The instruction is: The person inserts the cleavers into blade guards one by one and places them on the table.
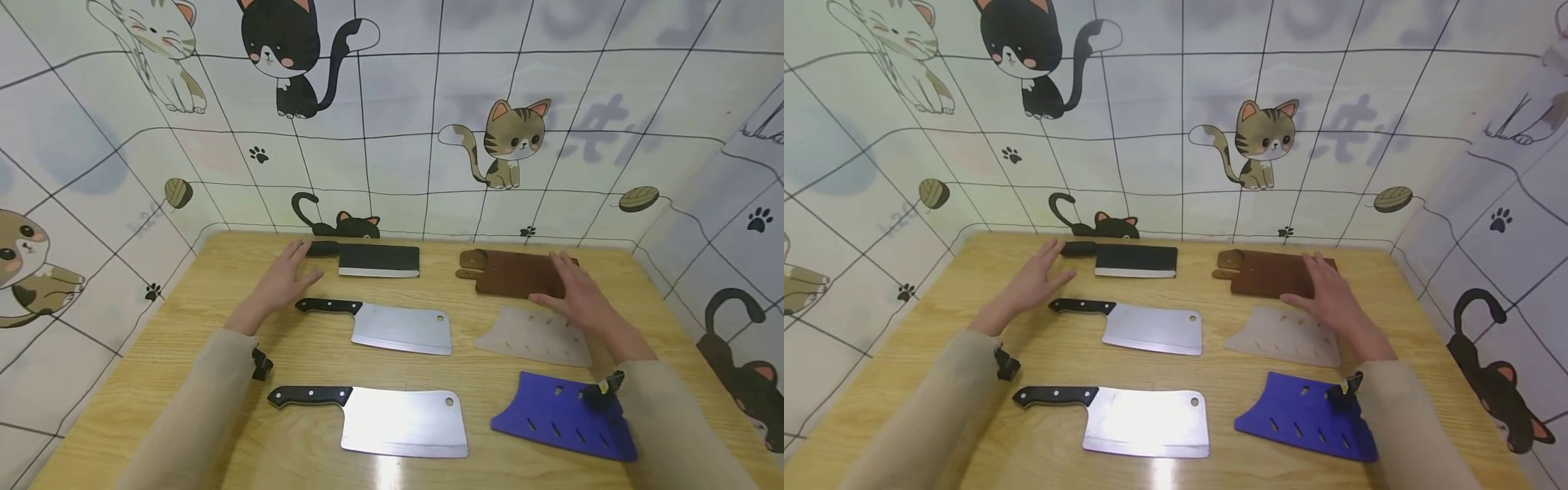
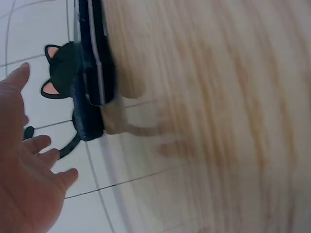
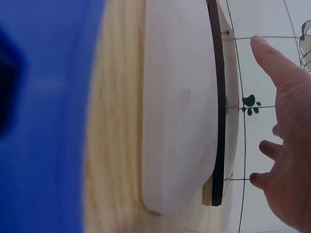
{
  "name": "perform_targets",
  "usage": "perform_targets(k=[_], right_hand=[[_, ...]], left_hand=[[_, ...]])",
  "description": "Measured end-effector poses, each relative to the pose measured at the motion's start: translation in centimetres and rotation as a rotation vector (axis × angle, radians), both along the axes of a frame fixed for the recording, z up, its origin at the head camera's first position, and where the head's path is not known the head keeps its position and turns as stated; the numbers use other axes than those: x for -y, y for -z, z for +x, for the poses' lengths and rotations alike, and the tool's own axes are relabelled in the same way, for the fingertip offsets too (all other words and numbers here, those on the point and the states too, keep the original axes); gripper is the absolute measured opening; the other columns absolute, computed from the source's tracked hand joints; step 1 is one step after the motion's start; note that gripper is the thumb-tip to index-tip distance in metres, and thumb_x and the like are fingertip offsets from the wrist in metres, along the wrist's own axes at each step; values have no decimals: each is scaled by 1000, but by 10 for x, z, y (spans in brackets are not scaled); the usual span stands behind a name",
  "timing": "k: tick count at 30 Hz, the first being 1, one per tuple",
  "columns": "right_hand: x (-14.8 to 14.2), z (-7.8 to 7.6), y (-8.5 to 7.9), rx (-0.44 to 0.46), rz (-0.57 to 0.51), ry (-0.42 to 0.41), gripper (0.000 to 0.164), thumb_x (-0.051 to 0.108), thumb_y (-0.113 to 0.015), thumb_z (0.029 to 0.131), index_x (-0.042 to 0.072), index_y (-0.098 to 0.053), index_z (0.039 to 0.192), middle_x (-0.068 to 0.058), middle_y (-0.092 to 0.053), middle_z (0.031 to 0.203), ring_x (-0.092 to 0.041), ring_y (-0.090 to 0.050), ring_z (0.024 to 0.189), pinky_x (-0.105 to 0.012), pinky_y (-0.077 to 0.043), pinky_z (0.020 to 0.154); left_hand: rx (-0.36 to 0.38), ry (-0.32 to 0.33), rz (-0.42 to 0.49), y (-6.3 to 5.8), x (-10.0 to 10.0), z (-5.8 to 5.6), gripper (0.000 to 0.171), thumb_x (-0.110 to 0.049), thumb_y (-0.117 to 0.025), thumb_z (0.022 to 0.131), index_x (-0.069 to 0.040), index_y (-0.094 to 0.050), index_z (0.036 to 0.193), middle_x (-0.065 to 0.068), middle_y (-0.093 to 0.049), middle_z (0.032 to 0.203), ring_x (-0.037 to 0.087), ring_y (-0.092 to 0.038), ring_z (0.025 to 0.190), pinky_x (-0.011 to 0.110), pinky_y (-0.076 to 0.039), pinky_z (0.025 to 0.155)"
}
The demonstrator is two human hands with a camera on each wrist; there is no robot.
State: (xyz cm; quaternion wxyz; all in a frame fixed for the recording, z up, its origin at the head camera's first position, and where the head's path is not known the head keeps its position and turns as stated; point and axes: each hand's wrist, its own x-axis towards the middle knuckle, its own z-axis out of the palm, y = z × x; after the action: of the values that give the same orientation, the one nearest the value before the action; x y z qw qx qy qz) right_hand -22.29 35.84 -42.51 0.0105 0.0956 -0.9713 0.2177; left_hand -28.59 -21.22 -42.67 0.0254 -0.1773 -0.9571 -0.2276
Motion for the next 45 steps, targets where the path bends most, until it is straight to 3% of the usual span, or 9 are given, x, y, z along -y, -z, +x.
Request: perform_targets(k=[5,10,15,23,26,30,35,39,45], right_hand=[[-8,-10,4,90,-28,-7,114,52,-73,93,1,0,163,-33,3,165,-60,-9,145,-77,-18,107],[-12,-22,7,122,-47,3,118,55,-77,88,2,-2,164,-31,-7,166,-56,-15,147,-72,-20,111],[-14,-35,6,132,-54,27,120,55,-79,86,-3,-6,162,-37,-18,160,-59,-20,143,-73,-21,110],[-16,-56,9,86,-28,-23,123,46,-90,74,-9,-19,158,-36,-26,157,-58,-25,140,-73,-22,109],[-14,-63,11,60,6,-58,124,47,-93,69,-6,-25,158,-35,-29,156,-57,-29,139,-74,-23,106],[-8,-70,12,118,25,-100,127,50,-93,68,0,-22,160,-34,-25,159,-57,-24,141,-76,-25,105],[-3,-72,11,188,62,-114,129,53,-92,69,4,-18,162,-34,-19,161,-58,-14,145,-79,-15,107],[-1,-71,10,232,85,-125,129,53,-92,69,3,-18,162,-31,-19,162,-57,-10,146,-78,-11,108],[-2,-71,6,245,132,-140,126,53,-91,69,2,-23,160,-32,-27,158,-58,-18,142,-79,-18,105]], left_hand=[[45,-22,160,8,5,-17,79,-33,-63,103,1,-22,161,28,-21,164,47,-20,150,60,-19,119],[114,-46,272,13,9,-31,75,-33,-59,106,0,-21,162,27,-20,165,46,-17,151,59,-17,120],[209,-86,456,13,12,-40,75,-39,-54,108,-7,-17,164,22,-18,167,42,-14,153,60,-18,119],[291,-112,615,18,13,-54,86,-33,-68,101,-11,-15,165,20,-23,166,37,-21,153,51,-25,120],[297,-113,644,22,13,-61,85,-26,-71,100,-13,-19,165,19,-25,166,41,-25,150,52,-28,118],[312,-118,660,26,17,-71,81,-16,-71,99,-12,-24,164,18,-28,165,45,-30,147,52,-32,116],[328,-108,677,29,19,-80,79,-10,-71,98,-10,-27,163,18,-35,162,40,-30,148,49,-24,120],[348,-90,679,28,18,-83,79,-7,-71,97,-7,-27,162,20,-40,158,35,-31,149,48,-18,122],[354,-82,599,26,12,-83,74,-1,-70,96,-4,-32,160,22,-44,155,37,-35,146,48,-23,120]])
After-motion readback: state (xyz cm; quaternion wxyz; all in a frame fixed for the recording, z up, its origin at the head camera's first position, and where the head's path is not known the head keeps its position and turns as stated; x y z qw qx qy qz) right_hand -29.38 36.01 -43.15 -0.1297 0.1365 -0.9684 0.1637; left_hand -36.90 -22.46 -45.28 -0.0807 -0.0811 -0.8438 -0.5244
